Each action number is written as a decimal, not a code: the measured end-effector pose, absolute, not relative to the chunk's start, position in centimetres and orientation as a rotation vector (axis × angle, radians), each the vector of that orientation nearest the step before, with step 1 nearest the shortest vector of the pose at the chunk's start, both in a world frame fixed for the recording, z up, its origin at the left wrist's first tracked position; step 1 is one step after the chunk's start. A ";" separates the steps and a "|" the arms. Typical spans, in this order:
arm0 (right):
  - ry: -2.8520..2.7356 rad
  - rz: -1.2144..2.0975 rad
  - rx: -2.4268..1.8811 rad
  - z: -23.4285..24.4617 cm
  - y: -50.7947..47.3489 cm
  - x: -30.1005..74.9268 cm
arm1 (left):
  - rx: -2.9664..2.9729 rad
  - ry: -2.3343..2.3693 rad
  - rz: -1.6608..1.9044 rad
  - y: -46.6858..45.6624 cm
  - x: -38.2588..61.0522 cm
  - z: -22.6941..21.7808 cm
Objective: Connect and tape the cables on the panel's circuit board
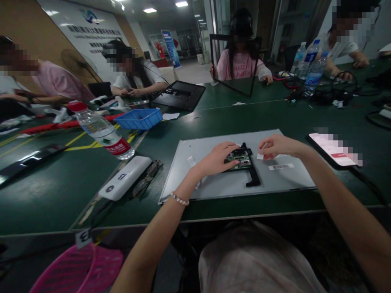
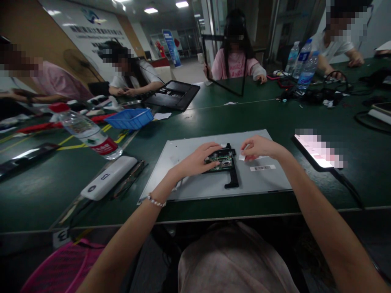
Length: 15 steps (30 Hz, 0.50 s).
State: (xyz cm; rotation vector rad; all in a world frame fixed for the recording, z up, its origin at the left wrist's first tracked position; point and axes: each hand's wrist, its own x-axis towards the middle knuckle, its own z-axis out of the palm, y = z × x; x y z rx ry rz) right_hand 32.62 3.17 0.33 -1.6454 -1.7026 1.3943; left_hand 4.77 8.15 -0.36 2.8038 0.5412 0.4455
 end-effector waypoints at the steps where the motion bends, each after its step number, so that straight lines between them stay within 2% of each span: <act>1: -1.717 1.384 -1.657 0.3 3.2 32.6 | 2.812 0.531 0.451 8.1 4.8 -0.3; 10: -1.949 1.147 -1.652 0.6 3.3 32.3 | 2.846 0.533 0.379 7.6 5.0 -0.1; 15: -1.883 1.249 -1.665 1.1 2.9 32.0 | 2.835 0.497 0.363 7.1 5.4 0.1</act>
